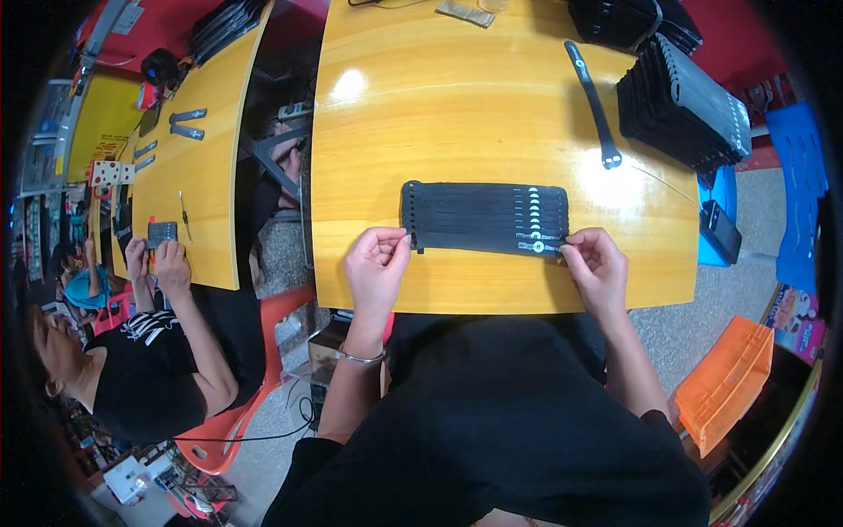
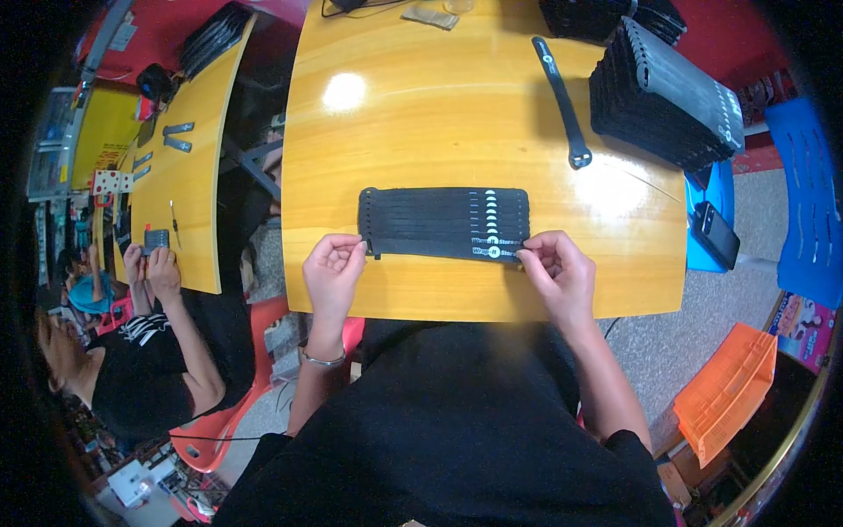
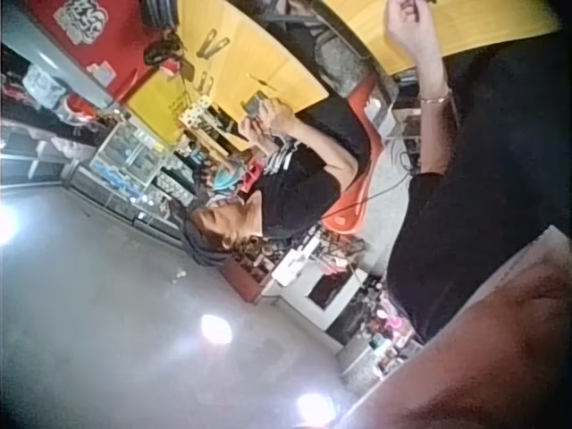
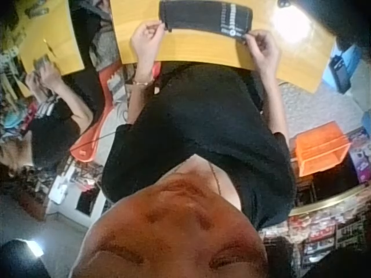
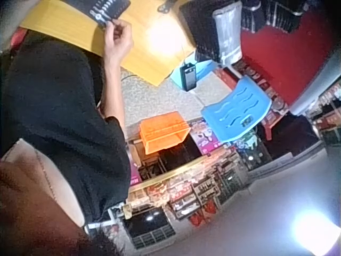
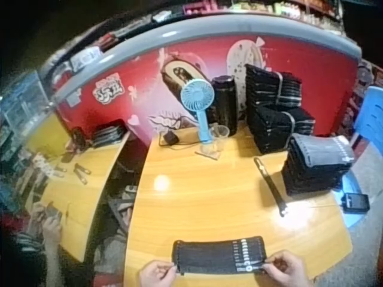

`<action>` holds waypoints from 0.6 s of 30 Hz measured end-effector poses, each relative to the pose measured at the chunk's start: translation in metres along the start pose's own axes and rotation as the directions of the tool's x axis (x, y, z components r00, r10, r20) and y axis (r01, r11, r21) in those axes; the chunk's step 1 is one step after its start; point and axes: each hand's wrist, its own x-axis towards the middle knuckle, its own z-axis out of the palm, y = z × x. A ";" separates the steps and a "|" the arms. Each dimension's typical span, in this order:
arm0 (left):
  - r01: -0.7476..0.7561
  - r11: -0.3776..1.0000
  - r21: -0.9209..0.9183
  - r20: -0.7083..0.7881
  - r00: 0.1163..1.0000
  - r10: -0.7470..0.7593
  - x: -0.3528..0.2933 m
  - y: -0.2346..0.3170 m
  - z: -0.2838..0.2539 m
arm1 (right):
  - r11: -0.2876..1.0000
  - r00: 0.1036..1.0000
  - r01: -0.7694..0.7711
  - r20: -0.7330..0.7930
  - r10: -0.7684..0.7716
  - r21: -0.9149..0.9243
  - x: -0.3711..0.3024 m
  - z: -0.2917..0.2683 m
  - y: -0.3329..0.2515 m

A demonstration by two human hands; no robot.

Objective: Assembling and inspecting black elastic straps at a textile manufacturing station.

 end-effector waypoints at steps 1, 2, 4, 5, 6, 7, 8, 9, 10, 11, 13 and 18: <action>-0.006 1.000 -0.003 0.001 1.000 0.006 0.000 -0.001 0.000 | 1.000 1.000 -0.002 0.000 0.002 0.000 0.000 0.000 -0.001; -0.011 1.000 -0.007 0.002 1.000 0.011 0.000 -0.001 0.000 | 1.000 1.000 -0.010 0.004 0.010 -0.007 0.000 0.000 -0.002; -0.006 1.000 -0.009 0.001 1.000 0.006 0.000 -0.001 0.000 | 1.000 1.000 -0.020 0.007 0.020 -0.014 0.000 0.000 -0.001; -0.002 1.000 -0.011 0.000 1.000 0.002 0.000 -0.001 0.001 | 1.000 1.000 0.007 -0.017 -0.007 -0.014 0.001 0.001 0.002; -0.001 1.000 -0.011 0.002 1.000 0.001 0.000 -0.001 0.001 | 0.999 0.999 0.033 -0.041 -0.034 -0.014 0.001 0.001 0.003; 0.000 1.000 0.001 0.001 1.000 0.000 0.000 0.000 0.001 | 0.999 0.999 0.032 -0.041 -0.033 -0.013 0.001 0.001 0.003; 0.000 1.000 0.012 -0.001 1.000 0.000 -0.001 0.000 0.001 | 1.000 1.000 0.015 -0.021 -0.016 -0.013 0.001 0.001 0.002; 0.001 1.000 0.014 0.000 1.000 -0.001 0.000 0.000 0.001 | 1.000 1.000 -0.002 -0.001 0.002 -0.014 0.001 0.001 0.002; -0.005 1.000 0.022 -0.001 1.000 0.005 0.000 -0.001 0.001 | 1.000 1.000 -0.003 0.000 0.003 -0.013 0.000 0.001 0.002; -0.011 0.999 0.031 -0.001 1.000 0.011 0.000 -0.002 0.001 | 1.000 1.000 0.001 -0.003 -0.001 -0.007 0.000 0.001 0.002; -0.015 0.999 0.030 -0.004 1.000 0.015 0.000 -0.001 0.001 | 1.000 1.000 0.003 -0.008 -0.003 -0.002 0.001 0.002 0.003; -0.015 1.000 0.027 -0.006 1.000 0.015 0.000 0.000 0.003 | 0.998 0.995 0.050 -0.087 -0.052 -0.024 0.002 0.004 0.004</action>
